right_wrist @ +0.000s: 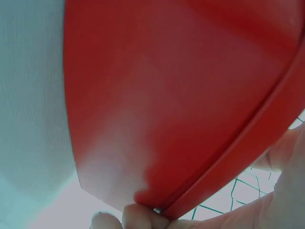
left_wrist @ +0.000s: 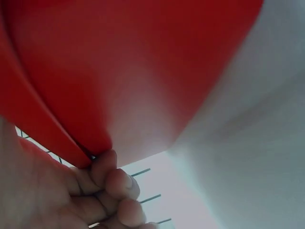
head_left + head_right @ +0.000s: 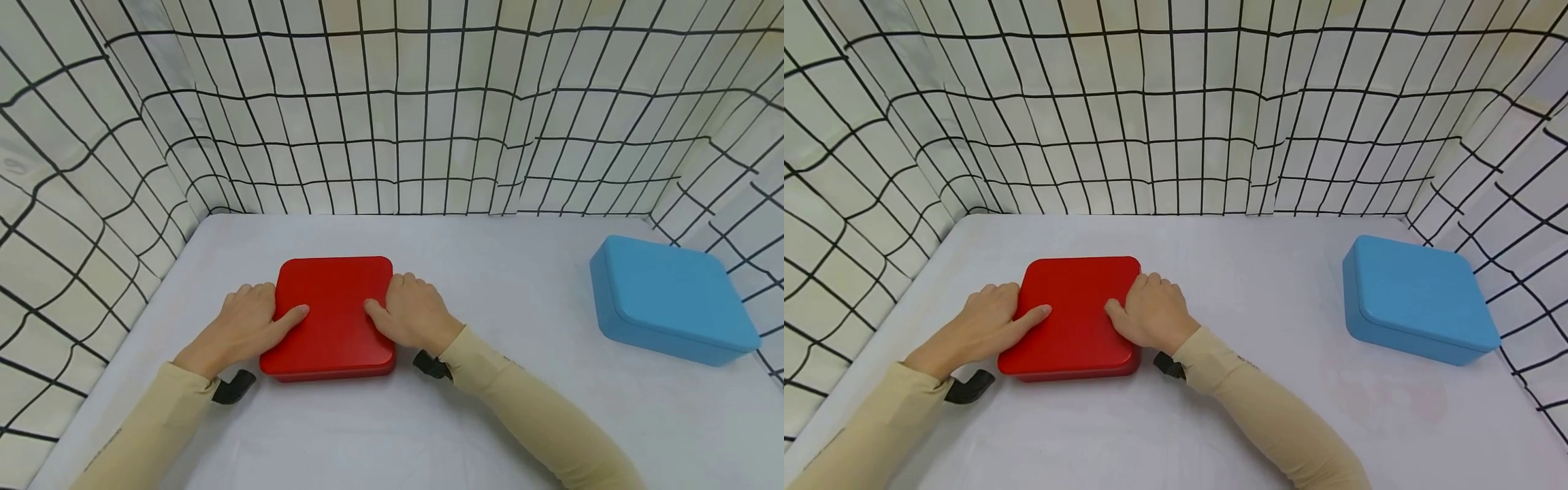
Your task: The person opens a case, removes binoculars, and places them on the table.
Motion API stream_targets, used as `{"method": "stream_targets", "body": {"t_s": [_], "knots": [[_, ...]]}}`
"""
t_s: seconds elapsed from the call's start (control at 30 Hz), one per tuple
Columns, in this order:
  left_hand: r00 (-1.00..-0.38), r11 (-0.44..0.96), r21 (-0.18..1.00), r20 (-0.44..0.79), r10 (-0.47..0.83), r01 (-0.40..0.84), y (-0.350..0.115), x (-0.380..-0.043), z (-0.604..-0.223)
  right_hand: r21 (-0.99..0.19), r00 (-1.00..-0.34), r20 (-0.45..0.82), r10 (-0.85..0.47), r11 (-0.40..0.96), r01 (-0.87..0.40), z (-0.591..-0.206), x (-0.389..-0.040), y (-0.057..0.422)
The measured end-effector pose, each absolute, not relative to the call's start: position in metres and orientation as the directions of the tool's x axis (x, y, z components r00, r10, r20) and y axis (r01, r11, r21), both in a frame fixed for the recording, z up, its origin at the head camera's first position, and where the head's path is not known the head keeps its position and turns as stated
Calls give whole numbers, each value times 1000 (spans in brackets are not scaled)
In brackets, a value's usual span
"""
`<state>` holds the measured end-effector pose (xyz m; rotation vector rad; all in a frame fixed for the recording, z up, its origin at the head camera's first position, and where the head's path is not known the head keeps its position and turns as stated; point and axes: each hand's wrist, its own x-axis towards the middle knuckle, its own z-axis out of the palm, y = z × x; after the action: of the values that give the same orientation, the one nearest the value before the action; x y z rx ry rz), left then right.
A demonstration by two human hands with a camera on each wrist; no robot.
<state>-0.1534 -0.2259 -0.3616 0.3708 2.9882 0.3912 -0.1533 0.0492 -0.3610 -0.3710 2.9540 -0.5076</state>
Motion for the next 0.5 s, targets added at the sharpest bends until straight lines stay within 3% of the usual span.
{"method": "stream_targets", "body": {"t_s": [0.3, 0.5], "knots": [[-949, 905, 403, -210, 235, 135, -228, -153, -355, -457, -949, -124, -289, 866, -204, -354, -157, 55], [-940, 882, 451, -223, 257, 134, -232, -155, -352, -492, -948, -115, -296, 846, -204, -354, -157, 59]]}}
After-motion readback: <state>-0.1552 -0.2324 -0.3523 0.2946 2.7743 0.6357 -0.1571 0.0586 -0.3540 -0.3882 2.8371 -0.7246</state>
